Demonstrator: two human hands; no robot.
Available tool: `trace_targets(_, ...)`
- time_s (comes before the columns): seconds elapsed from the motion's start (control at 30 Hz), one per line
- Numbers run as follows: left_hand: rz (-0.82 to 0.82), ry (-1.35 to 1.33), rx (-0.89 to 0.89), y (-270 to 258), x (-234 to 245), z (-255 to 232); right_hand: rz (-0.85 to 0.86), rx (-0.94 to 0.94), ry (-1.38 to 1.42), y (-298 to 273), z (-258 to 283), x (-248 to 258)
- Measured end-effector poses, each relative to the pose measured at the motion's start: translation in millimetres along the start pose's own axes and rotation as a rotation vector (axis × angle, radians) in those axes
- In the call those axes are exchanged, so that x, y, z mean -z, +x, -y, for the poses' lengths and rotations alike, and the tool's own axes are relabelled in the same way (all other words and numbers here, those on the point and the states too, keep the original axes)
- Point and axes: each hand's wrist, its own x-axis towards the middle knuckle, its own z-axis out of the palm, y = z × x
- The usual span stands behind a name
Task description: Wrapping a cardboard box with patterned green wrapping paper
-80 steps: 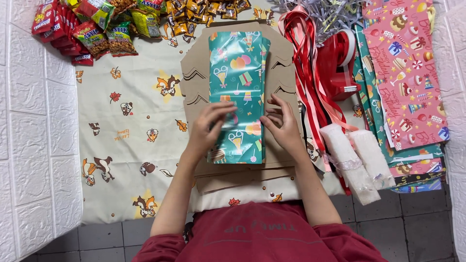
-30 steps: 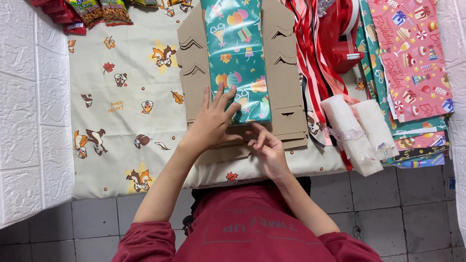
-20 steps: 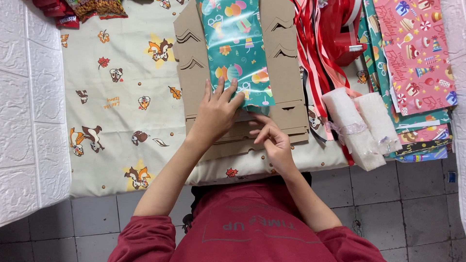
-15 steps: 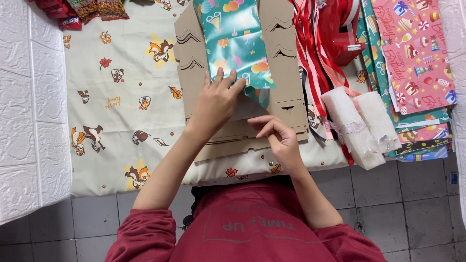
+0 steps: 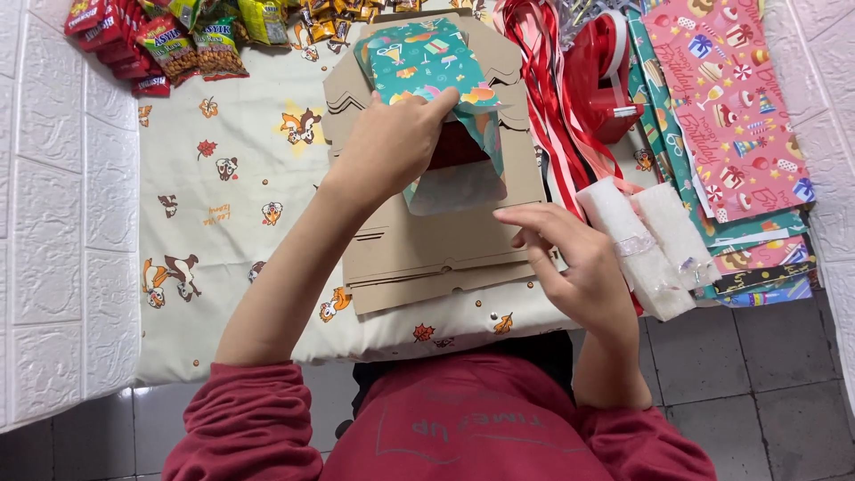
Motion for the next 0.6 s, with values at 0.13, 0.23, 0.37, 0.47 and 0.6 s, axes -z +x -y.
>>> trace_targets(0.13,-0.065,0.073,-0.009,1,0,-5,0.151,-0.095,-0.205,5,-12,-12)
trace_targets(0.23,-0.232,0.240,-0.043,2,-1,-6,0.194,-0.133,-0.437,16,-25,-33)
trace_targets(0.37,-0.428,0.357,-0.142,3,4,-6,0.469,-0.340,-0.641,42,-23,-62)
trace_targets(0.47,-0.408,0.375,-0.155,4,8,-5,0.586,-0.486,-0.683,65,-21,-71)
trace_targets(0.6,-0.433,0.410,-0.168,10,10,-3,0.533,-0.460,-0.683,74,-28,-78)
